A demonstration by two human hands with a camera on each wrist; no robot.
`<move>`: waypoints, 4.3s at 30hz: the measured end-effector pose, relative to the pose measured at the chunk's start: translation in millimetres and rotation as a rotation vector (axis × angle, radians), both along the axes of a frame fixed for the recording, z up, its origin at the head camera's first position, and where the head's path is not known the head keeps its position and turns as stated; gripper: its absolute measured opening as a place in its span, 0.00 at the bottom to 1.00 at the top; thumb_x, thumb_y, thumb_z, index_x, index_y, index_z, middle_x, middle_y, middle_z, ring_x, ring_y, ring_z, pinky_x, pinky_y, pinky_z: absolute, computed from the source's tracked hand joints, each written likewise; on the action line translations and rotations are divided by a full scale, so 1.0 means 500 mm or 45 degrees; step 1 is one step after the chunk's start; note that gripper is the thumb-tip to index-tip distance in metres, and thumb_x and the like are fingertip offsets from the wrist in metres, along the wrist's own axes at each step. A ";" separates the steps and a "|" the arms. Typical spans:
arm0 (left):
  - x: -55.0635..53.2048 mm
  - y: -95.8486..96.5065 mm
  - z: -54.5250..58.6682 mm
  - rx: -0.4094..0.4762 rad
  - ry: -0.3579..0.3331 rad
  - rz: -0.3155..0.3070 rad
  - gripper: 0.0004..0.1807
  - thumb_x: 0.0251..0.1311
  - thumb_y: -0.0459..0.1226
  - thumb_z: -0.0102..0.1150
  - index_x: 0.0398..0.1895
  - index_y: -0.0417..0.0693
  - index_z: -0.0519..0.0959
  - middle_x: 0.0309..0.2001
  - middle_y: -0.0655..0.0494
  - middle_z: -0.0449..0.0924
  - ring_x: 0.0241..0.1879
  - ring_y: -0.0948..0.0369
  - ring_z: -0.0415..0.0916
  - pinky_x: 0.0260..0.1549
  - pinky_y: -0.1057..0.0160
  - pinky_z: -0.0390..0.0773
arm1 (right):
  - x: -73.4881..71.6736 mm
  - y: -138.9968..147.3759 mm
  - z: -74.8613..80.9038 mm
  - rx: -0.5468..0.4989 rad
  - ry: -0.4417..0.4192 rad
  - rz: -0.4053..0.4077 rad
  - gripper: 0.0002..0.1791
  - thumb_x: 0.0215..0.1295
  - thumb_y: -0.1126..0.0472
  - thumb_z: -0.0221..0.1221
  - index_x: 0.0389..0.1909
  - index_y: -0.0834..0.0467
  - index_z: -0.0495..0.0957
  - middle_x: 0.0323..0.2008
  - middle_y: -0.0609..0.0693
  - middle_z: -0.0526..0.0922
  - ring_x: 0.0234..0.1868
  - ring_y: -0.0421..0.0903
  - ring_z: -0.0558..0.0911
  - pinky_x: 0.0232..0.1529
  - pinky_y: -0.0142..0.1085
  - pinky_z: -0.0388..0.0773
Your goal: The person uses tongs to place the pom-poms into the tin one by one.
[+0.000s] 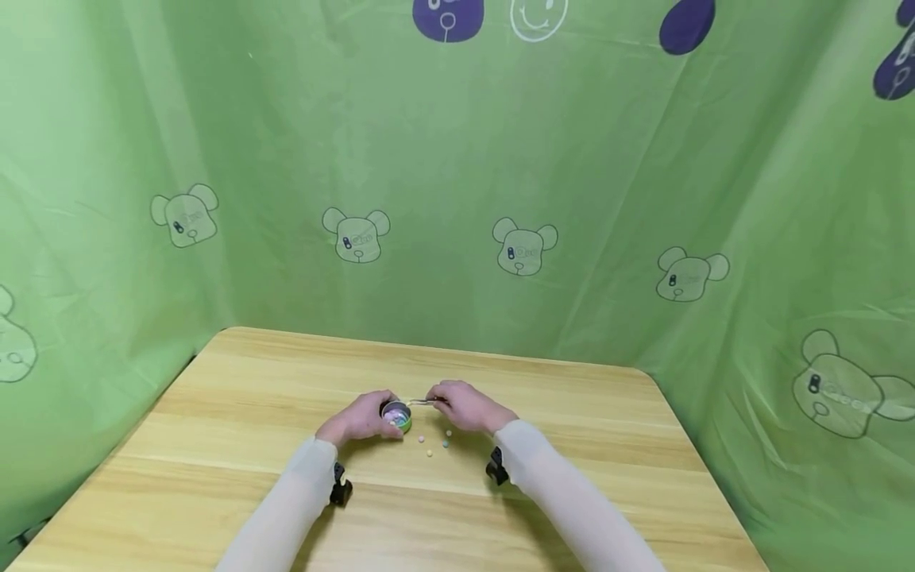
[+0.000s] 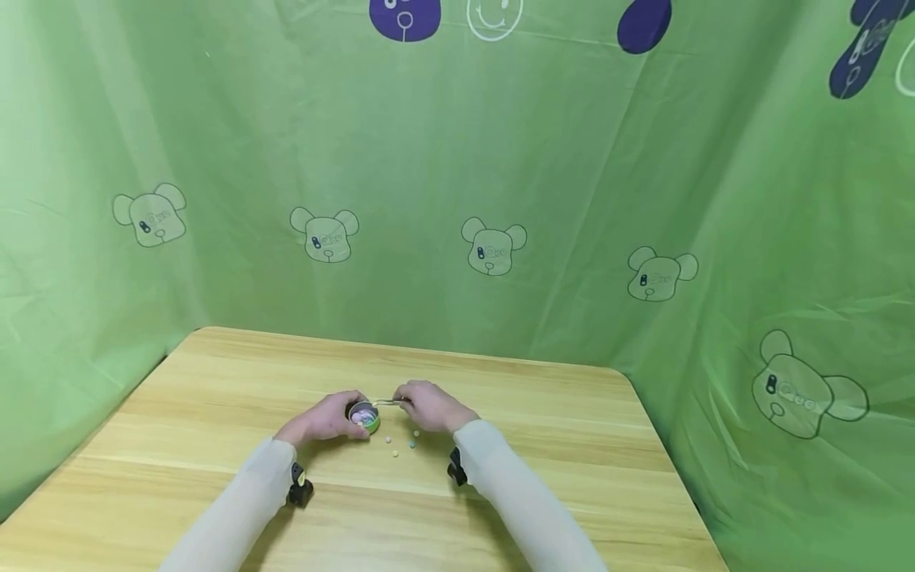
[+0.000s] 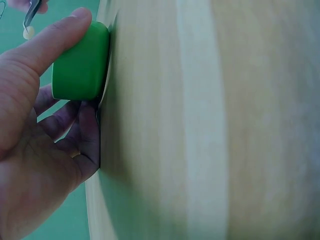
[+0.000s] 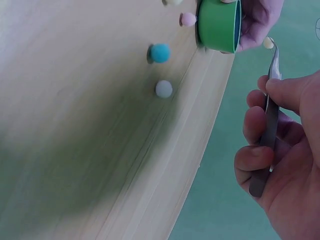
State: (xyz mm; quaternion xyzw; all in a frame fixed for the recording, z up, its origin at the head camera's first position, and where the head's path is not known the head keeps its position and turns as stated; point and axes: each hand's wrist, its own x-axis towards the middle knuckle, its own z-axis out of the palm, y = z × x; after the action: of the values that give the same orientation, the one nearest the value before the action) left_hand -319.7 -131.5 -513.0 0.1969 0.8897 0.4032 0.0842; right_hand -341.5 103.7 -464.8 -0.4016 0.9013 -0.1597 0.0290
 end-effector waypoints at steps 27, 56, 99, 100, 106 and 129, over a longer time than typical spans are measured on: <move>-0.002 -0.003 -0.006 0.007 0.015 -0.008 0.28 0.43 0.42 0.74 0.47 0.42 0.74 0.40 0.53 0.77 0.38 0.60 0.73 0.43 0.55 0.74 | -0.002 -0.019 -0.013 0.074 -0.008 0.011 0.10 0.70 0.62 0.51 0.48 0.57 0.78 0.43 0.48 0.80 0.45 0.43 0.78 0.50 0.37 0.74; 0.002 0.002 -0.004 0.008 -0.039 0.041 0.28 0.44 0.41 0.74 0.49 0.43 0.74 0.42 0.52 0.77 0.42 0.57 0.74 0.47 0.52 0.73 | 0.059 0.103 -0.019 0.089 0.035 -0.023 0.08 0.69 0.61 0.53 0.43 0.55 0.79 0.34 0.42 0.76 0.34 0.36 0.74 0.40 0.33 0.76; 0.000 0.002 -0.007 0.023 -0.038 0.030 0.27 0.45 0.41 0.74 0.48 0.44 0.74 0.41 0.53 0.77 0.41 0.59 0.74 0.46 0.53 0.73 | 0.070 0.146 -0.072 0.120 0.008 -0.038 0.08 0.69 0.60 0.53 0.43 0.54 0.80 0.37 0.41 0.77 0.37 0.36 0.76 0.42 0.35 0.76; 0.001 0.002 -0.007 0.024 -0.038 0.031 0.28 0.44 0.41 0.74 0.48 0.44 0.74 0.41 0.53 0.77 0.41 0.59 0.74 0.46 0.53 0.74 | 0.070 0.146 -0.072 0.120 0.007 -0.039 0.08 0.69 0.60 0.53 0.43 0.54 0.80 0.37 0.41 0.77 0.37 0.36 0.76 0.42 0.35 0.76; 0.002 0.002 -0.008 0.034 -0.037 0.027 0.28 0.44 0.41 0.74 0.48 0.43 0.74 0.41 0.53 0.77 0.41 0.58 0.74 0.46 0.53 0.74 | 0.070 0.147 -0.074 0.119 0.027 -0.008 0.08 0.69 0.61 0.53 0.42 0.54 0.80 0.37 0.42 0.77 0.38 0.37 0.76 0.43 0.34 0.76; 0.008 0.002 0.000 0.034 -0.038 0.014 0.28 0.45 0.41 0.74 0.49 0.42 0.74 0.42 0.52 0.77 0.41 0.58 0.73 0.45 0.53 0.74 | 0.061 0.131 -0.044 0.009 0.085 0.043 0.07 0.68 0.64 0.53 0.42 0.57 0.79 0.34 0.44 0.77 0.35 0.37 0.76 0.39 0.33 0.77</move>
State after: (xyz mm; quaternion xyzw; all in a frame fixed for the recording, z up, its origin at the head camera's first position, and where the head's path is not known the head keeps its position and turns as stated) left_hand -315.9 -130.4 -512.9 0.1871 0.8839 0.4185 0.0927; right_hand -310.9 169.4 -486.7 -0.4218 0.8954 -0.1424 0.0031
